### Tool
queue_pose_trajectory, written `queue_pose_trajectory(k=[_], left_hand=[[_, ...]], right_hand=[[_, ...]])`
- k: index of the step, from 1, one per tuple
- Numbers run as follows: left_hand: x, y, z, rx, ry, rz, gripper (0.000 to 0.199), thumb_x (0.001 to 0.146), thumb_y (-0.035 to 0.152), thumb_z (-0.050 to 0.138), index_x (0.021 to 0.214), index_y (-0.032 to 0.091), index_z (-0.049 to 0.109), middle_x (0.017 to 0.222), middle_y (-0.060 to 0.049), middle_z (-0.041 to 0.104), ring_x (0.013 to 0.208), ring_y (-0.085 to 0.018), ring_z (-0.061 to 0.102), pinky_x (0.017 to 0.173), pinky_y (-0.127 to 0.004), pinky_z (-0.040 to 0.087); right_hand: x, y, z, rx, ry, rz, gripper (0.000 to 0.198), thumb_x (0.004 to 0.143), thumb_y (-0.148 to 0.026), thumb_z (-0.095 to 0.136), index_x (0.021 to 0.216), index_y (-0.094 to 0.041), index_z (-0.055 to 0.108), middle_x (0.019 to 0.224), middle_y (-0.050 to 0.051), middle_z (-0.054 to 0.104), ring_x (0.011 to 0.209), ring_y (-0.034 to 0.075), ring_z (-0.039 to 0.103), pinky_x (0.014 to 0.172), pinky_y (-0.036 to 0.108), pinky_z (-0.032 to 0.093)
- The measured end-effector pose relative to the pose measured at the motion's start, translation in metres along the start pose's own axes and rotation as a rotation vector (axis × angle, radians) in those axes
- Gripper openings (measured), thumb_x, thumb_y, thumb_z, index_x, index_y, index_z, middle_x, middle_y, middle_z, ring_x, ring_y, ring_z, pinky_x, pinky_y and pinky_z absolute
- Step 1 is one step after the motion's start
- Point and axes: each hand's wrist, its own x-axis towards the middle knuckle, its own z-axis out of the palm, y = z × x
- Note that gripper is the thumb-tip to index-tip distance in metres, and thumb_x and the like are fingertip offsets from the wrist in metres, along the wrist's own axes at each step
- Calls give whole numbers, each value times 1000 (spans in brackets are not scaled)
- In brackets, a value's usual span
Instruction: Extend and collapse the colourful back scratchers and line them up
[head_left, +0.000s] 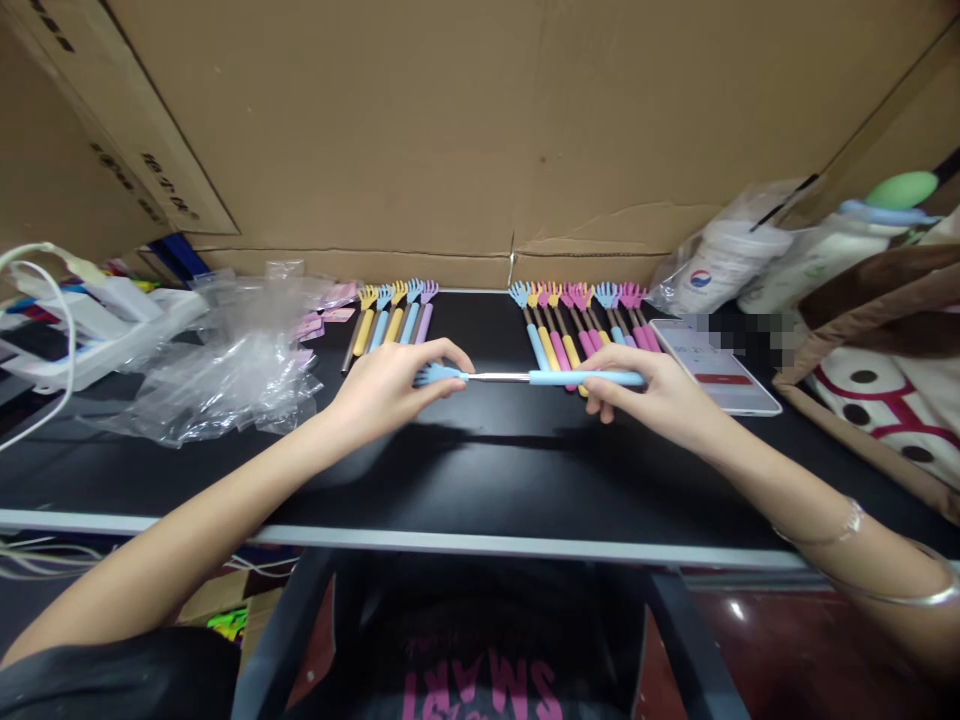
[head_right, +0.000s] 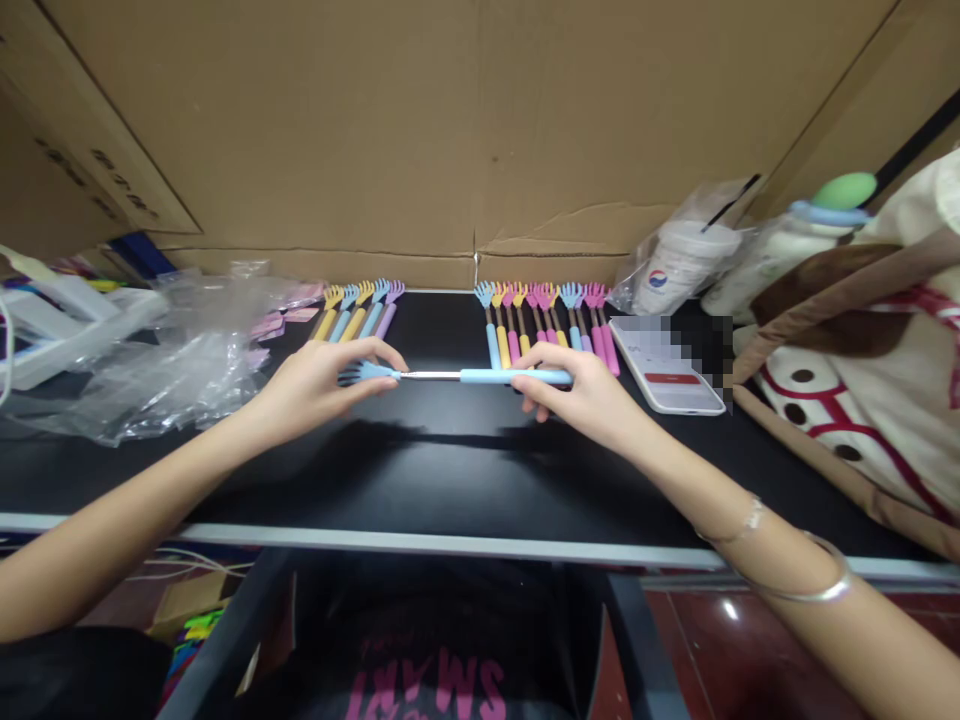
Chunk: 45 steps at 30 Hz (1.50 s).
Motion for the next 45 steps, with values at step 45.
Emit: queue_pose_trajectory(k=[45], left_hand=[[23,-23,36,442,96,436,19,92,33,48,100,25,63,106,-2,61,93,-16,56,77,-28,38]], right_hand=[[-10,4,32,-960,53,-409,29,93,-27,36,110,-27,60,91,-1,67,49,6,50,42,23,21]])
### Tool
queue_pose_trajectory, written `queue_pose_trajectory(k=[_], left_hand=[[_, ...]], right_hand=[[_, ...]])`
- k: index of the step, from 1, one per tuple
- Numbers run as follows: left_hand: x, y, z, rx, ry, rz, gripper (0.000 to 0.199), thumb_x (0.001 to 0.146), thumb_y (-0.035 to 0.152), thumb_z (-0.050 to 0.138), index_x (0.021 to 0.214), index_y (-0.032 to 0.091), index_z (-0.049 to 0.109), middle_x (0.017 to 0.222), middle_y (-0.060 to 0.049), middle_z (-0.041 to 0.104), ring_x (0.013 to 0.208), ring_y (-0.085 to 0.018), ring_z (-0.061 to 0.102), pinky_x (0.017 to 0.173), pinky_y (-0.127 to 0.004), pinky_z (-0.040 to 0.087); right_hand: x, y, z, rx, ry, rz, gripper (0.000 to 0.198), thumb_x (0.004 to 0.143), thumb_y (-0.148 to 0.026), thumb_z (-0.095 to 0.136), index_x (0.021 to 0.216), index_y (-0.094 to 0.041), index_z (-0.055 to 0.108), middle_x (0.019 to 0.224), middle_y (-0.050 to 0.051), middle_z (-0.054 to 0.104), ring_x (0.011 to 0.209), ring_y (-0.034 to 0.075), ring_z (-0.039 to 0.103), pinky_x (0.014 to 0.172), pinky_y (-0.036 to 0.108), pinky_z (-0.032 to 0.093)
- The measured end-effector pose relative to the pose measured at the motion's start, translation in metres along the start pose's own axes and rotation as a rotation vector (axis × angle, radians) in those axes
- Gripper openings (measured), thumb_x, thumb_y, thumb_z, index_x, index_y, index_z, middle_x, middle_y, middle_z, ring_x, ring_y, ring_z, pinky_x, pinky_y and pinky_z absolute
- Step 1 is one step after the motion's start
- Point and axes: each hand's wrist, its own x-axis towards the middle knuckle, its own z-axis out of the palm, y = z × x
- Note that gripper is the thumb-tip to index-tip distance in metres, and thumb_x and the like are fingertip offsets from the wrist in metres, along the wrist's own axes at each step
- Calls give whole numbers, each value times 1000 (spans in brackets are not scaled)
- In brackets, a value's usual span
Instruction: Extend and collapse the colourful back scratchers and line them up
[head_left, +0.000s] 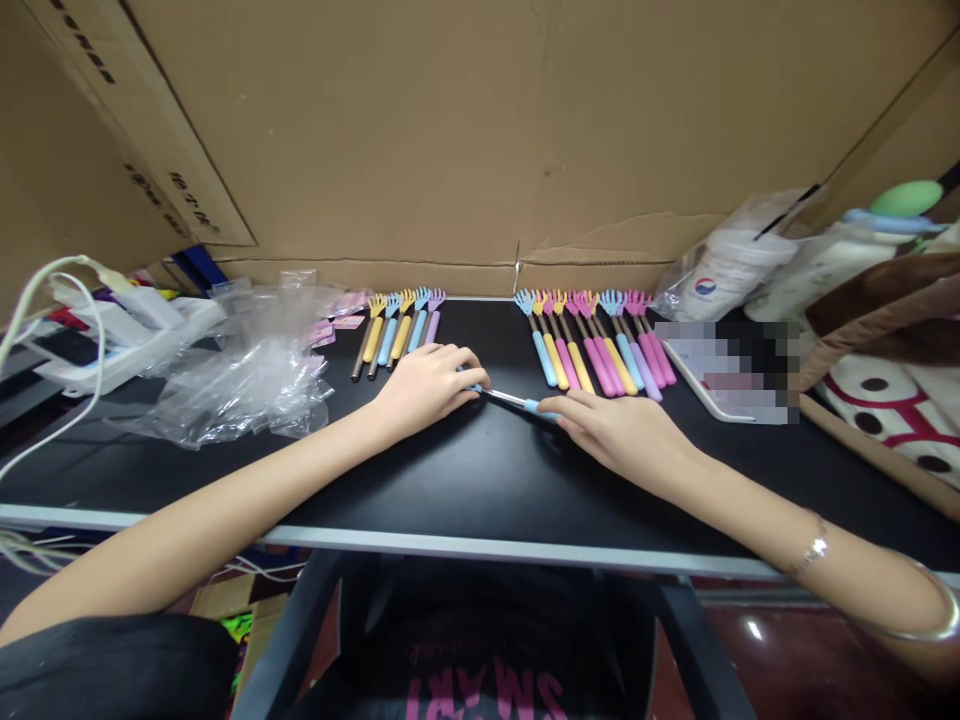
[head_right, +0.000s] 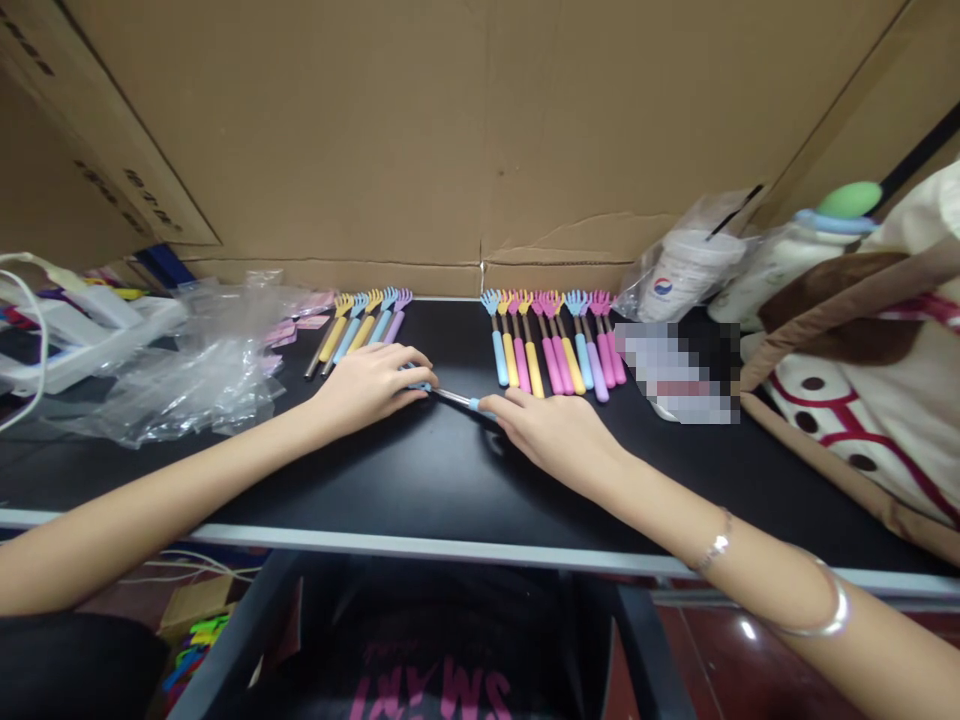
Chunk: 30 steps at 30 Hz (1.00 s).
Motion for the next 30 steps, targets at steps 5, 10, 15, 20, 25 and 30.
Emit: queue_pose_trajectory(k=[5,10,15,20,25,30], left_hand=[[6,1,1,120,33,23,22,93,32,46,95,25,67,94,-3,63,84,-17,54,69,-29,35],[17,2,3,107,8,32,23,94,26,44,96,22,67,85,-3,67,85,-17,56,71,-29,37],[24,1,12,52,21,31,27,93,27,46,114,21,62,104,-6,67,102,-20,55,84,-31,41],[19,-4,17,29,99,76,33,93,29,46,122,18,56,120,-5,62,115,-21,49,93,-33,39],[13,4,12,28,188,122,26,94,25,40,101,25,66,90,-1,68,89,-14,59,69,-24,42],[11,19,8,21,116,165,24,92,25,43,96,22,67,82,-3,67,81,-13,60,66,-23,41]], right_hand=[[1,3,-1,65,-7,-63,27,93,-28,39,106,-24,63,90,2,65,72,11,59,52,22,33],[4,2,-5,228,-52,-175,28,92,-31,42,104,-21,65,97,7,65,93,17,56,78,29,43],[3,1,-11,247,-97,-265,49,90,-46,43,131,-21,52,129,7,55,121,23,43,100,42,36],[4,-1,-8,204,-140,-257,71,83,-63,43,139,-18,44,142,8,43,130,25,36,106,46,29],[17,4,4,115,-100,-236,64,87,-59,40,134,-18,50,137,9,49,126,26,40,107,51,27],[40,17,20,36,-54,-214,62,87,-59,38,125,-14,58,131,13,54,124,27,43,107,51,26]])
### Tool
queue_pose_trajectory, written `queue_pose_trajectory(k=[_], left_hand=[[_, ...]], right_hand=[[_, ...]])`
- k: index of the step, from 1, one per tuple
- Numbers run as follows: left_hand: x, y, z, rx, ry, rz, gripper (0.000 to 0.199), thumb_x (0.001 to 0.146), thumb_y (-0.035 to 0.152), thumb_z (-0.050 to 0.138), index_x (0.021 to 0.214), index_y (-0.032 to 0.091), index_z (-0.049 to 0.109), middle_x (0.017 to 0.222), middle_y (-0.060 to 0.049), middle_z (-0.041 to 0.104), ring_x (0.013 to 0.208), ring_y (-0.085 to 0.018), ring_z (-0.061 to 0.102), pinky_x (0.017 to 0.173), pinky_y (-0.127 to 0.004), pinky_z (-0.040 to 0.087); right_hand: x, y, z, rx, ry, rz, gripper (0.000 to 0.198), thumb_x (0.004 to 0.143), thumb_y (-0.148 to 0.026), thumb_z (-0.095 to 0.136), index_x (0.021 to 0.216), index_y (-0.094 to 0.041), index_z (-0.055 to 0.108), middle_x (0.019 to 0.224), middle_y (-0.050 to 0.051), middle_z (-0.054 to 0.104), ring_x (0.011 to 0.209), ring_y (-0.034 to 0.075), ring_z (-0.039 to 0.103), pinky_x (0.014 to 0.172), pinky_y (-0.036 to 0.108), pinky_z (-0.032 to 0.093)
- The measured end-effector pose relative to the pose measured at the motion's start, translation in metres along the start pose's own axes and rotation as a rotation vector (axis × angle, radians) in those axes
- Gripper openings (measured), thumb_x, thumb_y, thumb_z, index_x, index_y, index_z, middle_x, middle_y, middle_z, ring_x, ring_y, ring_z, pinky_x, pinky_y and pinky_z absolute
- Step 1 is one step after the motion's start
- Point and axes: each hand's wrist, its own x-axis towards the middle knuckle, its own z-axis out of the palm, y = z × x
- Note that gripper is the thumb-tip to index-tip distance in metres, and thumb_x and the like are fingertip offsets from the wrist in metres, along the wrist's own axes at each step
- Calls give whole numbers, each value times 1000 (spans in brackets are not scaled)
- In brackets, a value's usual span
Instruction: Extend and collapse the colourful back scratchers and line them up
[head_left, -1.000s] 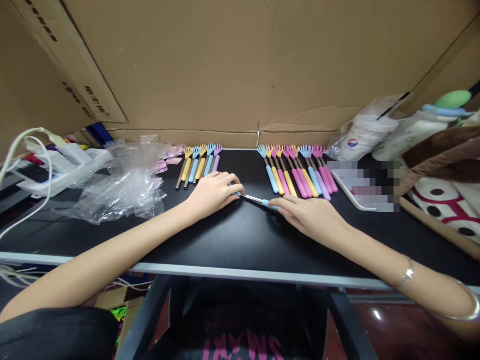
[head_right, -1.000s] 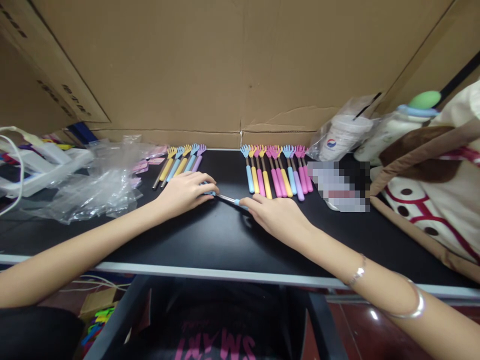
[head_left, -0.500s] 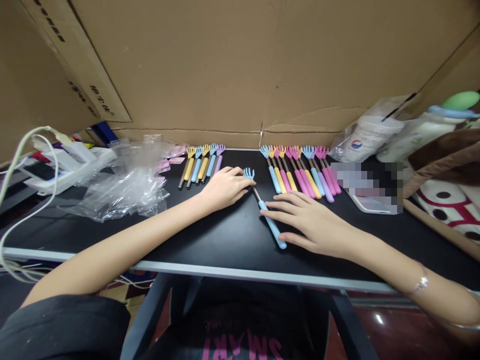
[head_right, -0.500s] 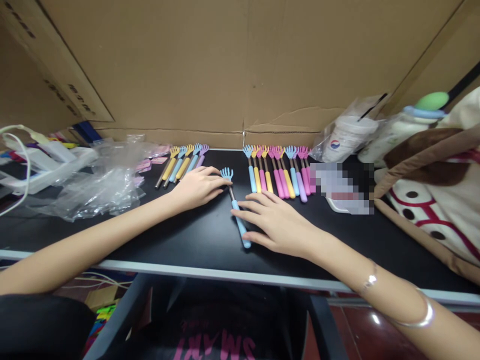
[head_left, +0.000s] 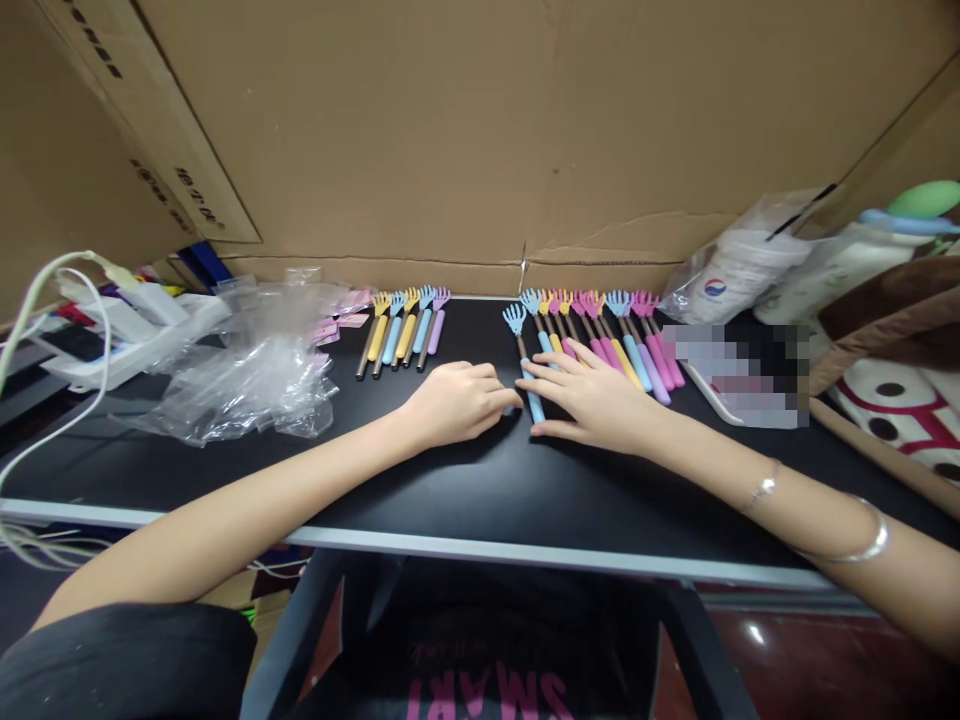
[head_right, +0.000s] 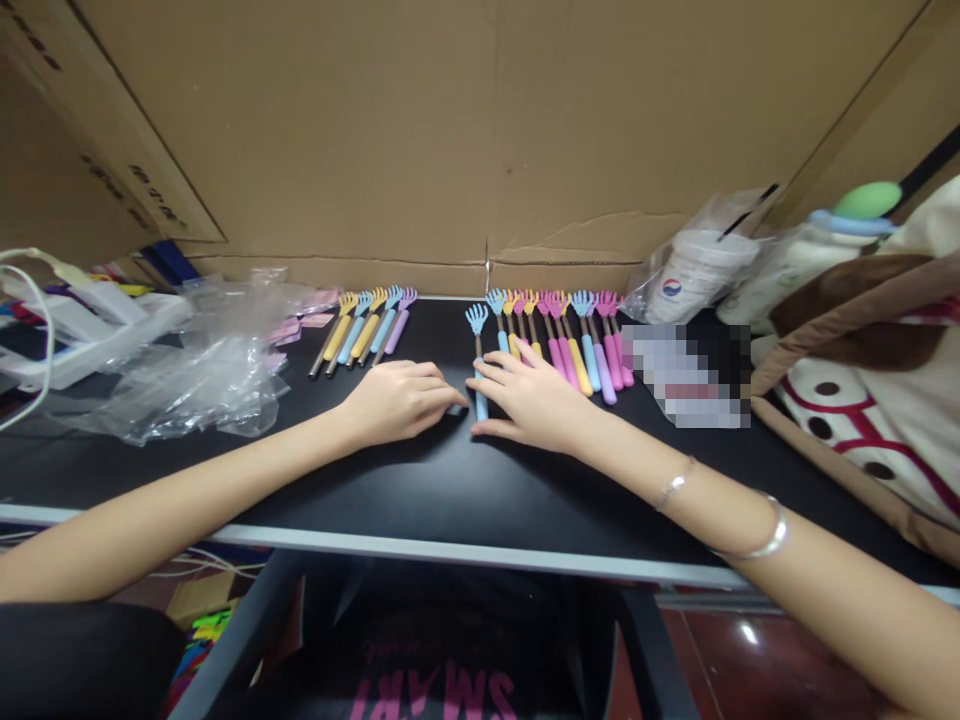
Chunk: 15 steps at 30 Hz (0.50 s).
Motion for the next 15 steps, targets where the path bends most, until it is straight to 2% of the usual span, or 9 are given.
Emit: queue_pose_trajectory(k=[6,15], left_hand=[[-1,1,1,-55,-24,-58,25,90,25,45,101,24,67,82,-3,67,78,-13,62,64,-22,43],[-2,0,0,-91,-5,-49,26,89,22,47,104,25,69,82,-3,69,78,-13,62,63,-21,43]], right_hand=[[20,19,18,-54,32,19,60,89,-56,36,122,-11,60,127,16,56,120,28,46,104,51,28],[17,32,29,-63,18,97,64,91,-55,29,128,-9,55,133,14,52,123,28,44,105,49,28]])
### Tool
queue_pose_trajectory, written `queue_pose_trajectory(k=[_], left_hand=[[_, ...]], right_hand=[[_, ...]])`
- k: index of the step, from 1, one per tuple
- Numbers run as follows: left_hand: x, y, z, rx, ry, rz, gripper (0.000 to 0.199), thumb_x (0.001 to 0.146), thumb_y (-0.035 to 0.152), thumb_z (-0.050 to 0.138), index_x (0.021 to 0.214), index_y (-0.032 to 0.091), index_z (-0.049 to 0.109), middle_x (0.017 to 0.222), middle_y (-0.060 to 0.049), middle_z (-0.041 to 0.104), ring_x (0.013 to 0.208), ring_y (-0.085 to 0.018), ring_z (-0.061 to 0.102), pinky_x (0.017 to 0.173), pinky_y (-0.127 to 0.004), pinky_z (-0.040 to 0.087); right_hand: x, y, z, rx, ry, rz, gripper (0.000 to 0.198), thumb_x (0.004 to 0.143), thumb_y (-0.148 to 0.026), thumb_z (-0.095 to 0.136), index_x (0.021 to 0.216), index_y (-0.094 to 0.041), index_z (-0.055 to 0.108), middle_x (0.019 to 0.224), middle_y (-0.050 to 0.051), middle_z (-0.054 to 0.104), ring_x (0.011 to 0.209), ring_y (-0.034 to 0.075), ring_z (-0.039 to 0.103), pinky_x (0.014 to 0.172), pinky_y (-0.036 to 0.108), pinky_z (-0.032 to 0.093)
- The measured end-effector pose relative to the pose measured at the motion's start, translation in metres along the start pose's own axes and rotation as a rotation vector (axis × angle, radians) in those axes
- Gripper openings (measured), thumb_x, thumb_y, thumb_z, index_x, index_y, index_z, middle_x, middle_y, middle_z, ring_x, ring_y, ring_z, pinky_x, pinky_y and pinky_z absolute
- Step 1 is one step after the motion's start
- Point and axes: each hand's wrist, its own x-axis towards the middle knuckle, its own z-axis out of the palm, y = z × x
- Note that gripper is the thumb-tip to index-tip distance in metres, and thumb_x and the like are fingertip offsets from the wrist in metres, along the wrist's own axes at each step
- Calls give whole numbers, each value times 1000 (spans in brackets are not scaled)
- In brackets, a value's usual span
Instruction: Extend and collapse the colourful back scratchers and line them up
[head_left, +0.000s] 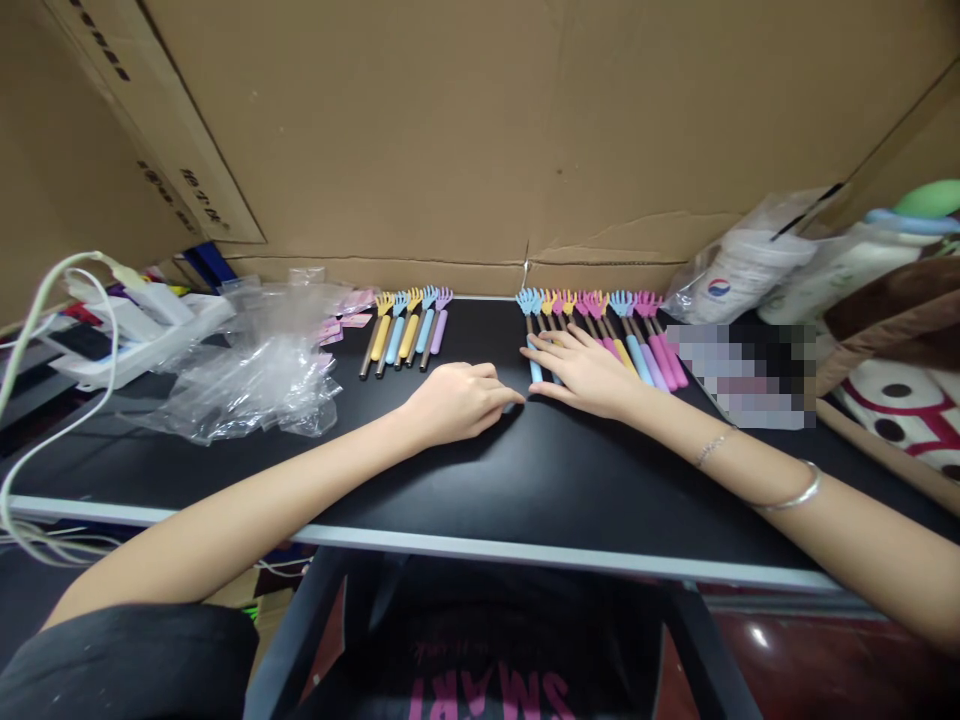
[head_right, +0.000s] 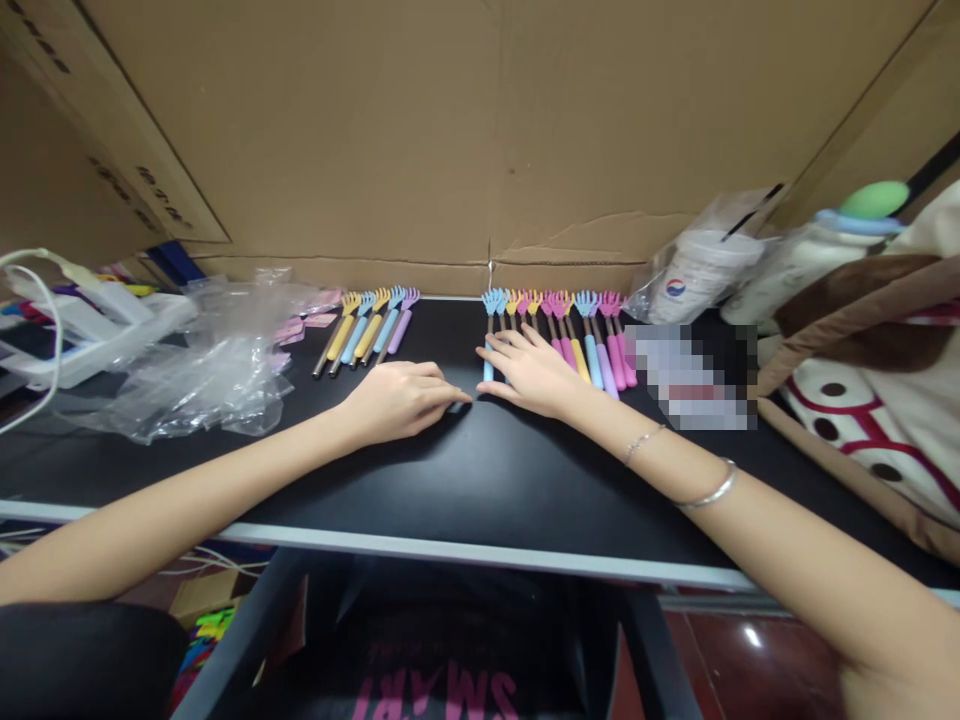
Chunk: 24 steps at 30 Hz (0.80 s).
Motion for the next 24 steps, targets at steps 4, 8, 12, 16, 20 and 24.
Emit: queue_pose_trajectory(k=[4,8,12,16,20,24], left_hand=[[0,0,-1,16,0,19,27,90,22,46,105,25,68,83,-2,69,79,-13,62,63,-21,44],[0,-1,-1,33,4,30,26,90,22,46,105,24,68,83,-3,69,79,-12,62,62,-20,44],[0,-1,-1,32,-5,26,27,90,21,45,105,25,67,83,-3,68,78,-12,61,62,-19,43],[-1,-1,-2,37,-21,22,29,90,20,44,109,26,65,84,-2,67,79,-13,61,64,-21,44],[-1,-2,-4,46,-54,41,27,92,21,43,107,24,65,89,-2,67,86,-14,59,67,-22,44],[-2,2,-9,52,-107,16,25,92,23,43,106,21,64,97,-3,67,91,-15,58,69,-24,43]], right_hand=[[-1,0,3,6,-5,29,65,91,-55,28,131,-10,53,135,14,50,125,28,42,105,48,29],[-1,-2,5,5,14,51,64,91,-55,29,133,-11,51,137,15,48,125,28,41,104,47,30],[-1,-3,7,-20,23,60,63,92,-52,27,134,-11,50,137,14,48,126,28,41,105,47,29],[-4,-8,1,-62,46,38,58,94,-45,28,134,-8,48,136,16,49,126,28,40,106,48,26],[-10,-26,-25,-78,93,73,48,93,-40,37,122,-9,59,124,15,59,119,28,45,100,45,31],[-27,-69,-66,-53,164,81,32,91,-33,43,93,-15,68,89,11,68,99,25,54,90,40,37]])
